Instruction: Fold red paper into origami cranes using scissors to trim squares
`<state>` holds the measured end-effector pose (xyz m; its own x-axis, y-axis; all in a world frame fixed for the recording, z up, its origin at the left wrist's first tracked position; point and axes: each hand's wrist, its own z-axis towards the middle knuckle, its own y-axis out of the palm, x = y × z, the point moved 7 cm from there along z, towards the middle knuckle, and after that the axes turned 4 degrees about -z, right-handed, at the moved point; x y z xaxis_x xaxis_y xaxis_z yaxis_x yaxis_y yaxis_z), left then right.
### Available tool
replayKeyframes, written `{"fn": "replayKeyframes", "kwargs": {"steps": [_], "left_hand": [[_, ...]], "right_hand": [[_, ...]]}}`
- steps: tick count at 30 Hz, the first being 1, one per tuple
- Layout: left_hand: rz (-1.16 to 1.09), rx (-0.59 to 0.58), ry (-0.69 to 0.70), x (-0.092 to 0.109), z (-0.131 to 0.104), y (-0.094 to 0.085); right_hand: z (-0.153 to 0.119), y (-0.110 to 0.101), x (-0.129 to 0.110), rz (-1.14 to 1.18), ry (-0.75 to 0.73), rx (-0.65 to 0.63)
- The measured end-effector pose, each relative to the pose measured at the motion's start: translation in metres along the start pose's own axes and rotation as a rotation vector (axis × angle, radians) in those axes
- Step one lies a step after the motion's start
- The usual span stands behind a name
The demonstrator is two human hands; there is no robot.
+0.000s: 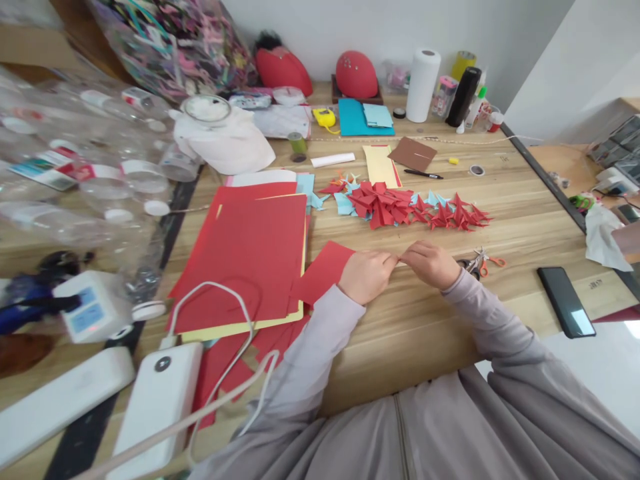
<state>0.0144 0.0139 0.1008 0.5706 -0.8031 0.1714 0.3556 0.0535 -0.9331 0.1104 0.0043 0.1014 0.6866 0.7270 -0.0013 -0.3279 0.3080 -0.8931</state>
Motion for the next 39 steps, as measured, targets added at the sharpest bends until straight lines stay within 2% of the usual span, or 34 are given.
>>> {"fn": "replayKeyframes", "kwargs": {"steps": [4, 8, 16, 24, 34, 36, 39], "left_hand": [[-0.047, 0.07, -0.024, -0.003, -0.01, -0.018], [-0.06, 0.067, -0.028, -0.003, -0.017, -0.021], [-0.097, 0.069, -0.049, 0.001, -0.015, -0.019], [-0.385, 0.144, -0.087, 0.01, 0.003, -0.02], [-0.513, 0.108, -0.168, 0.012, 0.015, -0.022], [-0.515, 0.096, -0.145, 0.011, 0.019, -0.026], [-0.496, 0.136, -0.115, 0.007, 0.026, -0.039]], "right_hand": [[0.0, -0.018, -0.005, 0.07, 0.091, 0.029], [-0.006, -0.024, -0.008, 0.173, 0.176, 0.109], [-0.003, -0.026, -0.007, 0.257, 0.111, 0.126], [-0.005, -0.033, 0.01, 0.301, 0.048, 0.081], [0.001, -0.042, 0.015, 0.317, 0.067, 0.007], [0.008, -0.045, 0.014, 0.266, 0.089, -0.036], [0.019, -0.056, 0.016, 0.17, 0.204, -0.054]]}}
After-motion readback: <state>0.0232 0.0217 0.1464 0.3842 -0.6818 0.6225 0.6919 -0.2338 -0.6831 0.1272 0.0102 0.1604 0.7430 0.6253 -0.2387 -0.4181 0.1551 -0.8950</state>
